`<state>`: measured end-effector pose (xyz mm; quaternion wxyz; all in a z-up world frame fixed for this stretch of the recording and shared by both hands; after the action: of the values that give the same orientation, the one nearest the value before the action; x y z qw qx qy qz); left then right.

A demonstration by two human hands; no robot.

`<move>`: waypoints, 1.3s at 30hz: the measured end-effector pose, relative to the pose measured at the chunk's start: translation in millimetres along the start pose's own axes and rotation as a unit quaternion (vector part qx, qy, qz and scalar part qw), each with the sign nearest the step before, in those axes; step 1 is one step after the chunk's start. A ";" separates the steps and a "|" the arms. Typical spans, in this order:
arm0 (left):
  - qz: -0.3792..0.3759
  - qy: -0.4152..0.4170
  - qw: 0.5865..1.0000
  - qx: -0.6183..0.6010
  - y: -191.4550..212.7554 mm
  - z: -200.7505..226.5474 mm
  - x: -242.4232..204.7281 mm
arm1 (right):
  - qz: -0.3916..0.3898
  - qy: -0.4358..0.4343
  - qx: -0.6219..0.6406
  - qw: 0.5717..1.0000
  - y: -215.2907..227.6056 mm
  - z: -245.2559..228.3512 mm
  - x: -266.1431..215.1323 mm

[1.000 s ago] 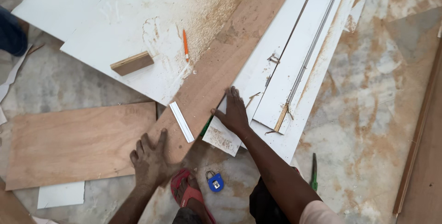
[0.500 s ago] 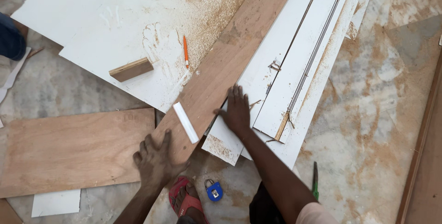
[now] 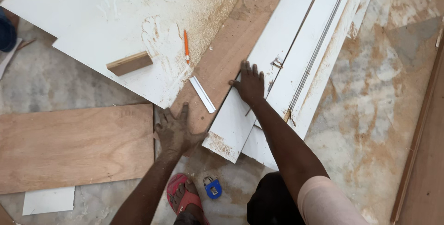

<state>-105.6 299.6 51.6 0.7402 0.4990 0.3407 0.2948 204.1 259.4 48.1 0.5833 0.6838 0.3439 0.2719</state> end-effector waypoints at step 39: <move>0.063 -0.061 0.969 -0.232 -23.3 56.9 76.9 | -0.031 -0.032 0.034 0.998 56.5 157.9 -197.8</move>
<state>-12.2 321.0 28.9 0.8353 0.3512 0.1848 0.3805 213.1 2.6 82.4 0.5781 0.7008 0.3552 0.2202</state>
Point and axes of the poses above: each hand's wrist, its own x-axis towards the middle knuckle, its own y-axis out of the back of the hand, z = x × y, the point moved 10 cm from there along x, towards the middle knuckle
